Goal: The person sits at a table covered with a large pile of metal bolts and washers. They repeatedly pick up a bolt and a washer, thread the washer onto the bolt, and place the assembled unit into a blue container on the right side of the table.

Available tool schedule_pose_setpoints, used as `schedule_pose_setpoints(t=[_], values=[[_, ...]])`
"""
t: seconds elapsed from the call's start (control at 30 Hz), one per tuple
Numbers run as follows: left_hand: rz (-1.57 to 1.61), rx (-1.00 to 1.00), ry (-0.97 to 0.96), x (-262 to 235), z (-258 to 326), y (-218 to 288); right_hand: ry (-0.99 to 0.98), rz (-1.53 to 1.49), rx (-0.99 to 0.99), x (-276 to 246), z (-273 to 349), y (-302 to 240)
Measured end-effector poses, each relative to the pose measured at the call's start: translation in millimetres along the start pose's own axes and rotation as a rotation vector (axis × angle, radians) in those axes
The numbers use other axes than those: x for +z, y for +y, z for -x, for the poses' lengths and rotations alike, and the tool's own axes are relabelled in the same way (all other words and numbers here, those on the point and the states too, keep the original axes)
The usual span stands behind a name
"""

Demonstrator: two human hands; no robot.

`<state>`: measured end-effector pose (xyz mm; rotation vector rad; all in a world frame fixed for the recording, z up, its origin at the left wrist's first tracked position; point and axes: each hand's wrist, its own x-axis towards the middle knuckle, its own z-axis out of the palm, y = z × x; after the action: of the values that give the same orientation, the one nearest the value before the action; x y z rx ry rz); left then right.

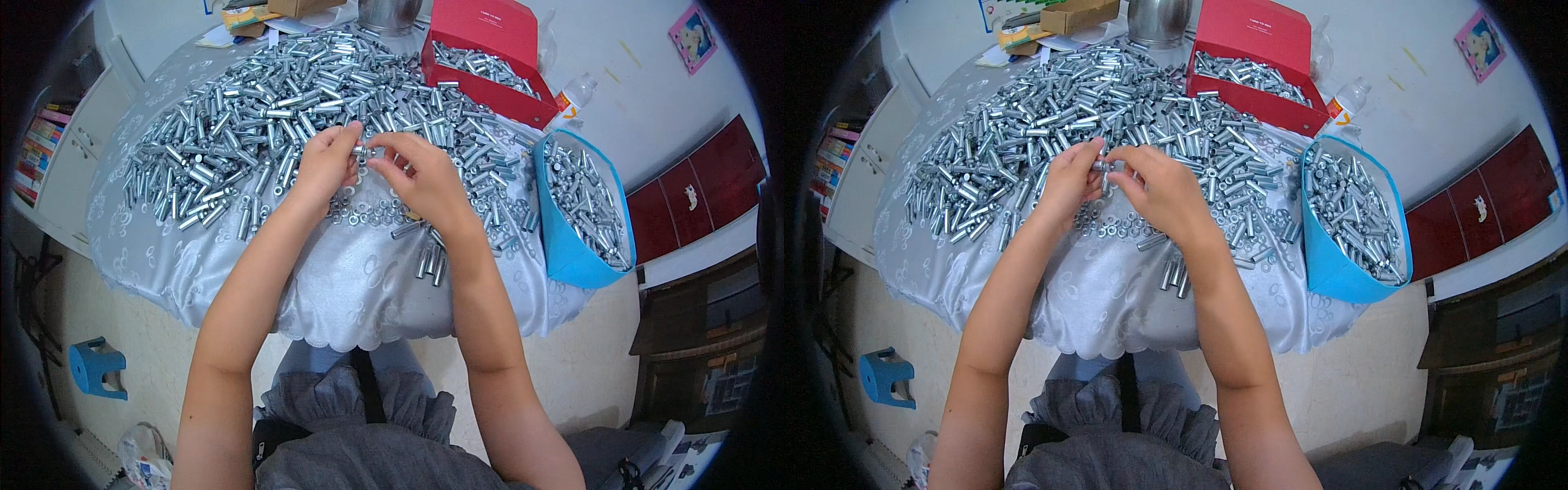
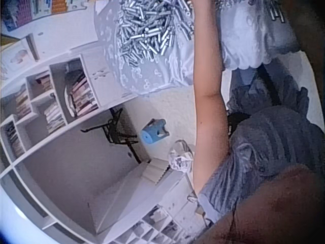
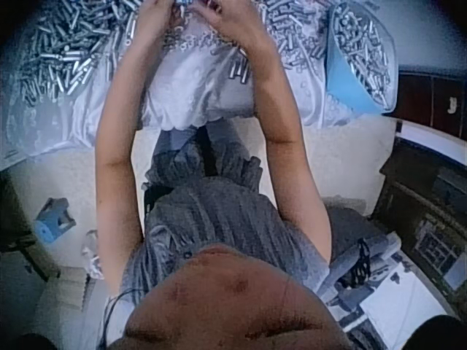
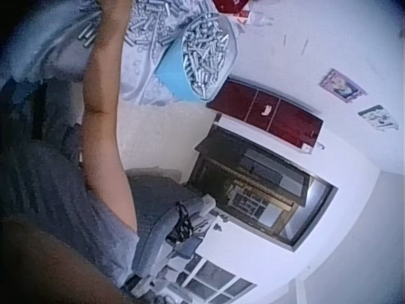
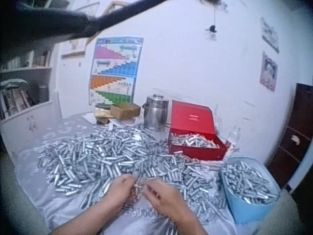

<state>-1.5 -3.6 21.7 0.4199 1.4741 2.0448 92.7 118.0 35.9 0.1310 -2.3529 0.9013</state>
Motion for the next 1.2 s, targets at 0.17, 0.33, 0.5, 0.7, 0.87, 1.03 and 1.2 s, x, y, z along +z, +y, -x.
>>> schedule_pose_setpoints(t=[0.17, 0.33, 0.5, 0.7, 0.87, 1.03, 1.2], values=[[-0.010, -0.014, 0.016, 1, -1, -1, -0.039, -0.009, 0.129, -6, 0, -8], [-0.026, -0.006, -0.018, -2, -2, -3, -0.073, -0.008, 0.084, -2, 0, -2], [-0.057, -0.008, 0.015, 0, 0, -2, -0.044, -0.071, 0.155, -5, 0, -15], [-0.052, -0.021, 0.002, -1, -1, -1, -0.097, 0.146, -0.022, -3, 1, 3], [-0.120, -0.032, 0.051, 2, -1, 0, -0.057, 0.008, 0.095, 3, 2, -4], [-0.117, -0.010, -0.006, 4, 3, 0, -0.024, -0.016, -0.029, 9, 1, -2], [-0.163, 0.319, -0.047, 4, 1, -3, -0.134, -0.137, 0.151, 8, 1, -4]])
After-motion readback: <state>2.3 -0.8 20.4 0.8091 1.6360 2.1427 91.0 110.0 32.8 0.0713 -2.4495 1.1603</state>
